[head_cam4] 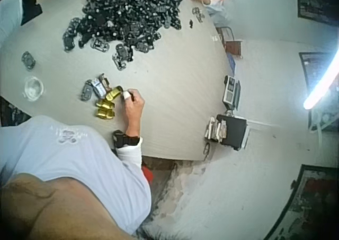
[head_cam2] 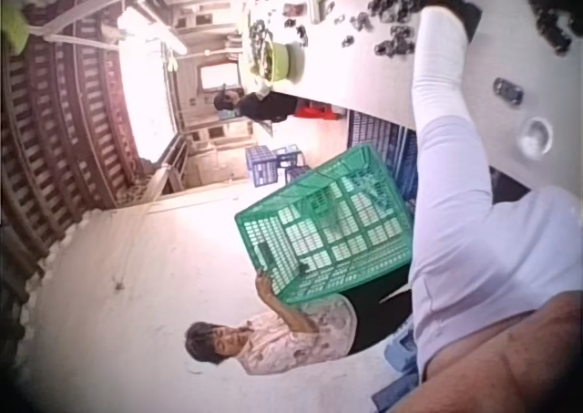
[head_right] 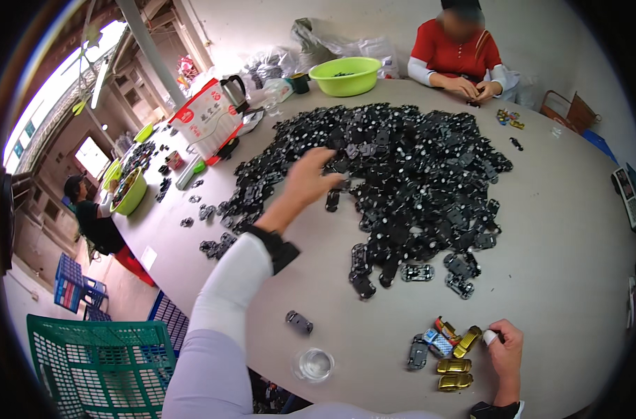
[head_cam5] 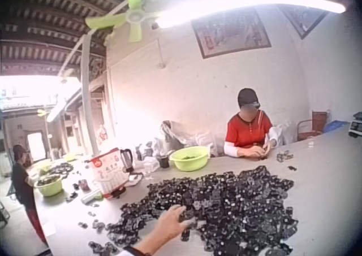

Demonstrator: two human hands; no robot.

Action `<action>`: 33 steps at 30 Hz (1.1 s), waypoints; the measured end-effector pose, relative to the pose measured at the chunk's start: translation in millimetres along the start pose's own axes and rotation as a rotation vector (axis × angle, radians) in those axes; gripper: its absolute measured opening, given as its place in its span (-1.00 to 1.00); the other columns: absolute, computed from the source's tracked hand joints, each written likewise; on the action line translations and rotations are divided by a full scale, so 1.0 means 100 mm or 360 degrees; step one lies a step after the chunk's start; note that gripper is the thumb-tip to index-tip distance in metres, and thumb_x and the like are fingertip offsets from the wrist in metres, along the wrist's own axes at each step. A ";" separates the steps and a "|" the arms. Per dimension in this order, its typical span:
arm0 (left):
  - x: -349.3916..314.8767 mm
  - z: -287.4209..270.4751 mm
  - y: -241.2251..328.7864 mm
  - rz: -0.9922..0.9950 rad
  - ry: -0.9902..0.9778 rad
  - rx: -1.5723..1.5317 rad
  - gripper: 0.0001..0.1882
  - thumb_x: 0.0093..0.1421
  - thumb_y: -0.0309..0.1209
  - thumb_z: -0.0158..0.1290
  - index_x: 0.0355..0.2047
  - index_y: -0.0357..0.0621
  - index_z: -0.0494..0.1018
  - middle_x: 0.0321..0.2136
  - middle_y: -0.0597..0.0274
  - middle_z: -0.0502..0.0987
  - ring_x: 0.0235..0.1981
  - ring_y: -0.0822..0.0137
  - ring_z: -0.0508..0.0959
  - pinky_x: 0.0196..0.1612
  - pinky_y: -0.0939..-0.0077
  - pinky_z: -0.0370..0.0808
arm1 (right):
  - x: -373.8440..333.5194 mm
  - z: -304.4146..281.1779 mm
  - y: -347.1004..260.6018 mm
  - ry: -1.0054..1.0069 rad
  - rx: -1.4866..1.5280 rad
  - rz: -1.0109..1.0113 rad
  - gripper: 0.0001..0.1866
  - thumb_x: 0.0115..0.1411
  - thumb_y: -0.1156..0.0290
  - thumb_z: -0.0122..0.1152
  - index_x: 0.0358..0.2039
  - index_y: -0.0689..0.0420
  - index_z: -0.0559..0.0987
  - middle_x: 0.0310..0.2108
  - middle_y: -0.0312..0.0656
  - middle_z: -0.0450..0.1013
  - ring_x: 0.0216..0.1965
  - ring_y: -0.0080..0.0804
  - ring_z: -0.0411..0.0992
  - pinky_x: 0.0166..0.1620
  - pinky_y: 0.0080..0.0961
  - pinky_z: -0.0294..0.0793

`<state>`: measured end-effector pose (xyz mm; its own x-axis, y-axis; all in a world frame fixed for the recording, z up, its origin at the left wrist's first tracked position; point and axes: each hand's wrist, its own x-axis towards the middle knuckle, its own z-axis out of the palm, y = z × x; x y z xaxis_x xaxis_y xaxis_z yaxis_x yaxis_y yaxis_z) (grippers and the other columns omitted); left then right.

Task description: Sorting and assembling small toy car parts at a workshop table.

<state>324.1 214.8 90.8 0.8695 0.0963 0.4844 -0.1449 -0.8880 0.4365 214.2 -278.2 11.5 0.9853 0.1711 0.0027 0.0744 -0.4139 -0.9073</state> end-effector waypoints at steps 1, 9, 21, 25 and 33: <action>-0.21 -0.23 -0.27 0.0241 0.0391 0.0118 -0.55 -0.15 -0.33 0.20 -0.21 -0.23 0.47 -0.28 0.02 0.50 -0.23 0.03 0.50 -0.14 0.32 0.43 | 0.01 0.03 -0.02 -0.0041 0.0022 -0.0004 -0.96 -0.03 0.57 0.11 -0.55 0.23 0.43 -0.68 -0.43 0.27 -0.66 -0.73 0.18 -0.57 -0.70 0.17; -2.21 -1.39 -2.19 -0.1445 0.0626 0.0870 -0.16 0.03 0.14 0.03 0.13 -0.27 0.21 0.11 -0.23 0.22 0.18 -0.08 0.17 0.20 0.18 0.12 | 0.06 0.00 0.07 -0.0035 0.0011 -0.0077 -0.96 -0.01 0.60 0.06 -0.55 0.21 0.40 -0.68 -0.45 0.23 -0.68 -0.75 0.15 -0.61 -0.73 0.11; -0.77 -0.07 -1.77 -0.0958 0.0714 0.0361 -0.15 0.00 0.13 0.06 0.17 -0.16 0.18 0.18 -0.27 0.07 0.23 -0.22 0.02 0.23 0.11 0.02 | 0.05 -0.01 0.27 0.0086 0.0054 -0.0146 -0.92 0.05 0.58 0.01 -0.56 0.19 0.38 -0.68 -0.44 0.19 -0.74 -0.77 0.10 -0.67 -0.76 0.04; -0.46 0.18 -1.43 -0.0526 0.0416 -0.0371 -0.14 0.03 0.07 0.09 0.20 -0.20 0.11 0.22 -0.21 0.01 0.26 -0.09 0.02 0.23 0.25 0.07 | 0.05 -0.01 0.29 0.0130 0.0092 -0.0160 -0.97 0.06 0.57 0.00 -0.51 0.19 0.38 -0.66 -0.44 0.19 -0.74 -0.78 0.09 -0.67 -0.77 0.04; -0.61 -0.42 -2.00 -0.0623 0.0986 0.0414 -0.44 0.02 -0.16 0.15 -0.05 -0.26 0.37 0.03 -0.24 0.28 0.08 -0.12 0.27 0.12 0.20 0.24 | 0.03 0.01 0.29 0.0264 0.0114 -0.0193 -0.98 0.08 0.57 0.00 -0.47 0.18 0.38 -0.60 -0.42 0.22 -0.71 -0.78 0.11 -0.66 -0.79 0.06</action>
<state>280.3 405.4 6.0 0.4011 0.5905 0.7003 0.3006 -0.8070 0.5083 219.0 -288.5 -15.1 0.9821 0.0639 0.1773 0.1884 -0.3336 -0.9237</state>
